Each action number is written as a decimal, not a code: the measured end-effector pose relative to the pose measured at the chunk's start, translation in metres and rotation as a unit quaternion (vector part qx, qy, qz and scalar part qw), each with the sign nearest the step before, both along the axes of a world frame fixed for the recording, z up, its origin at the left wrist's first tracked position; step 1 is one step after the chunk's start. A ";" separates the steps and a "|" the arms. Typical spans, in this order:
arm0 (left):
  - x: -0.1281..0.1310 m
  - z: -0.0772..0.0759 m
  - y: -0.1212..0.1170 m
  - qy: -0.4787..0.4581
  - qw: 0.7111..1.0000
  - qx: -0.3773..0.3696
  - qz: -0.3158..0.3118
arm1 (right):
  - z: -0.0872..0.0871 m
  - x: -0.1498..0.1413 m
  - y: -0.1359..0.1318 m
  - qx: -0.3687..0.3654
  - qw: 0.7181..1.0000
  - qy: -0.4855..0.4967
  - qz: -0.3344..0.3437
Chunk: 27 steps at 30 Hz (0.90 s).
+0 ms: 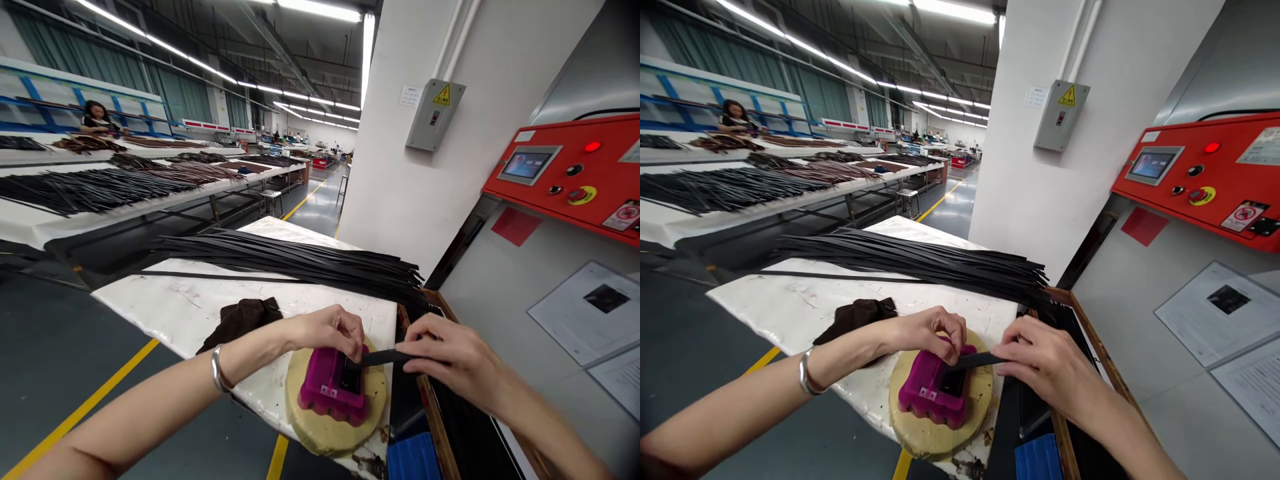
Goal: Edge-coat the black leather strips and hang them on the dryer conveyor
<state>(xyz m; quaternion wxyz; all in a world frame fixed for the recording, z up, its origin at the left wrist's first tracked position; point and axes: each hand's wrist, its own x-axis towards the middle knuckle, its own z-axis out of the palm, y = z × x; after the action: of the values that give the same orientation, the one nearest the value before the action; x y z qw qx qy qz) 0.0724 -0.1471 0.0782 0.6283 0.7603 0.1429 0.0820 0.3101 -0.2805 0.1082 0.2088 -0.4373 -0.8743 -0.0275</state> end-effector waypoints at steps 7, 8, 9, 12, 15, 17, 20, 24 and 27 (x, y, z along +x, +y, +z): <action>-0.013 0.019 0.021 0.092 0.995 -0.022 -0.022 | -0.056 -0.019 -0.009 0.075 0.979 0.190 0.005; -0.017 0.022 0.023 0.090 0.996 0.010 0.013 | -0.063 -0.023 -0.010 0.068 0.974 0.216 -0.009; -0.021 0.026 0.024 0.079 0.994 0.037 0.061 | -0.069 -0.026 -0.010 0.056 0.969 0.238 -0.026; -0.037 0.029 0.023 0.027 0.974 0.053 0.217 | -0.081 -0.035 -0.011 -0.004 0.955 0.289 -0.075; -0.051 0.017 0.015 -0.024 0.948 0.022 0.317 | -0.090 -0.043 -0.011 -0.054 0.942 0.318 -0.091; -0.059 0.005 0.006 -0.053 0.931 0.003 0.360 | -0.094 -0.048 -0.011 -0.066 0.940 0.321 -0.094; -0.068 -0.014 -0.008 -0.080 0.910 -0.025 0.407 | -0.101 -0.053 -0.011 -0.072 0.942 0.313 -0.097; -0.077 -0.030 -0.022 -0.089 0.890 -0.040 0.445 | -0.107 -0.056 -0.013 -0.076 0.944 0.304 -0.099; -0.082 -0.038 -0.025 -0.086 0.881 -0.050 0.462 | -0.109 -0.057 -0.014 -0.075 0.946 0.301 -0.097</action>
<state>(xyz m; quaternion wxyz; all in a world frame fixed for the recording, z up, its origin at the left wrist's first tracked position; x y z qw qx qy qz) -0.0092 -0.1725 0.0398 0.5656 0.5657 0.4278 0.4208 0.2528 -0.2940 -0.0009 0.4251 -0.5219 -0.7241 0.1506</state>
